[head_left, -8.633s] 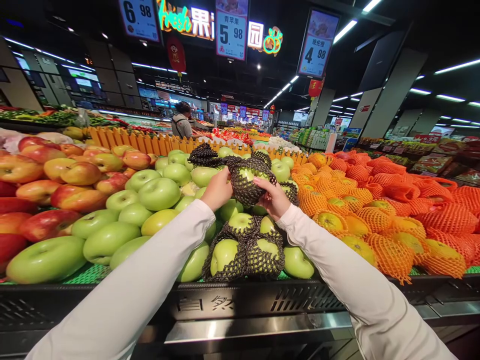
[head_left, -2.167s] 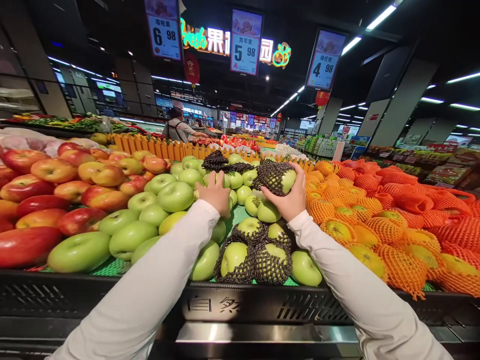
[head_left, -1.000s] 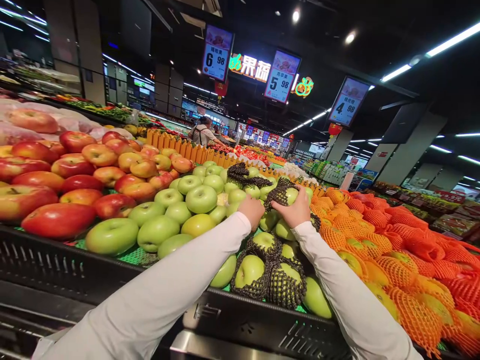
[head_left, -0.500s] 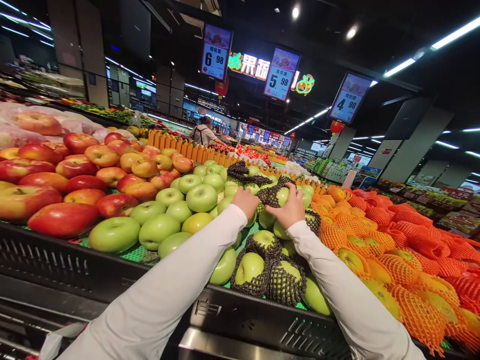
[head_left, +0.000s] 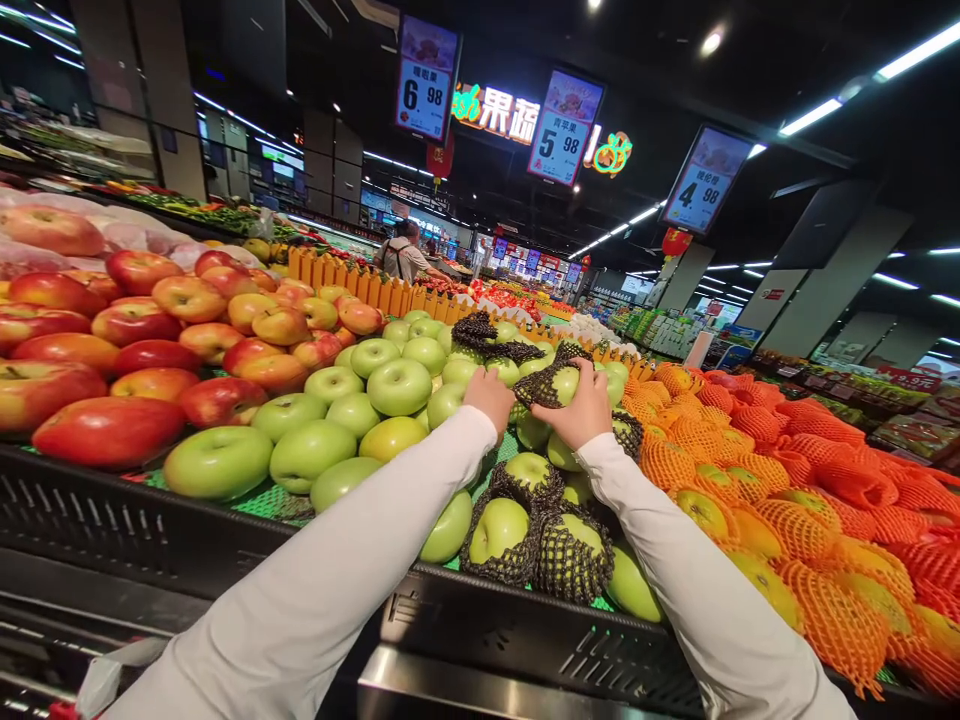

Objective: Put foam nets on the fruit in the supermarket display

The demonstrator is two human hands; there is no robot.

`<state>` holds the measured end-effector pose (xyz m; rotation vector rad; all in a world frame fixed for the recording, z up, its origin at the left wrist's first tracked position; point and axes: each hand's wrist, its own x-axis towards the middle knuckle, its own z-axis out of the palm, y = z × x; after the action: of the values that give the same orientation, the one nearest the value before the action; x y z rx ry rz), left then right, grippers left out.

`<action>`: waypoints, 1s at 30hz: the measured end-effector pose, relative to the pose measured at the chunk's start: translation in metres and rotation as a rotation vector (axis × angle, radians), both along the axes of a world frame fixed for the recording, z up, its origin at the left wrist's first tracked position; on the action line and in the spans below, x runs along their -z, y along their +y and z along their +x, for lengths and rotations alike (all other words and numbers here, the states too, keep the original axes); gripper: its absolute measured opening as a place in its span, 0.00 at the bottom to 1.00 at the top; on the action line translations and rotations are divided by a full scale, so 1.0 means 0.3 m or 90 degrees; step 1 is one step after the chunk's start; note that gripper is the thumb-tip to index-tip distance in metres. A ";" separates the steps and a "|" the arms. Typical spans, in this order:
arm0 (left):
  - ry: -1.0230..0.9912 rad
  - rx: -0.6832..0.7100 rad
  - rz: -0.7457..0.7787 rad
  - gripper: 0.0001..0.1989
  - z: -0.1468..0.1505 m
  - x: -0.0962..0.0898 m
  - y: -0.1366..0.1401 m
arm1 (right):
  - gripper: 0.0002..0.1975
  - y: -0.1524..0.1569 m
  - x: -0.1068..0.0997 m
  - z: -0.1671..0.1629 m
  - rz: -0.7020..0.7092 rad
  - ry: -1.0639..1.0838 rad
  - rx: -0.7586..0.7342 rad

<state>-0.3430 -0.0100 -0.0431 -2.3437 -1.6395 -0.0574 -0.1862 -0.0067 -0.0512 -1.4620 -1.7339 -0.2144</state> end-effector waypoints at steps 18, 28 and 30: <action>-0.187 -0.001 -0.069 0.40 -0.167 -0.089 0.004 | 0.50 0.017 -0.033 -0.031 -0.254 -0.288 -0.032; -0.207 0.040 -0.100 0.38 -0.180 -0.084 0.022 | 0.51 0.060 -0.034 -0.019 -0.305 -0.275 -0.065; -0.243 0.057 -0.087 0.35 -0.184 -0.082 0.020 | 0.50 0.061 -0.031 -0.017 -0.296 -0.248 -0.043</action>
<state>-0.3980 -0.0039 -0.0184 -2.6355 -1.7476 -0.4514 -0.1912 0.0115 -0.0418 -1.7730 -2.2539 -0.0615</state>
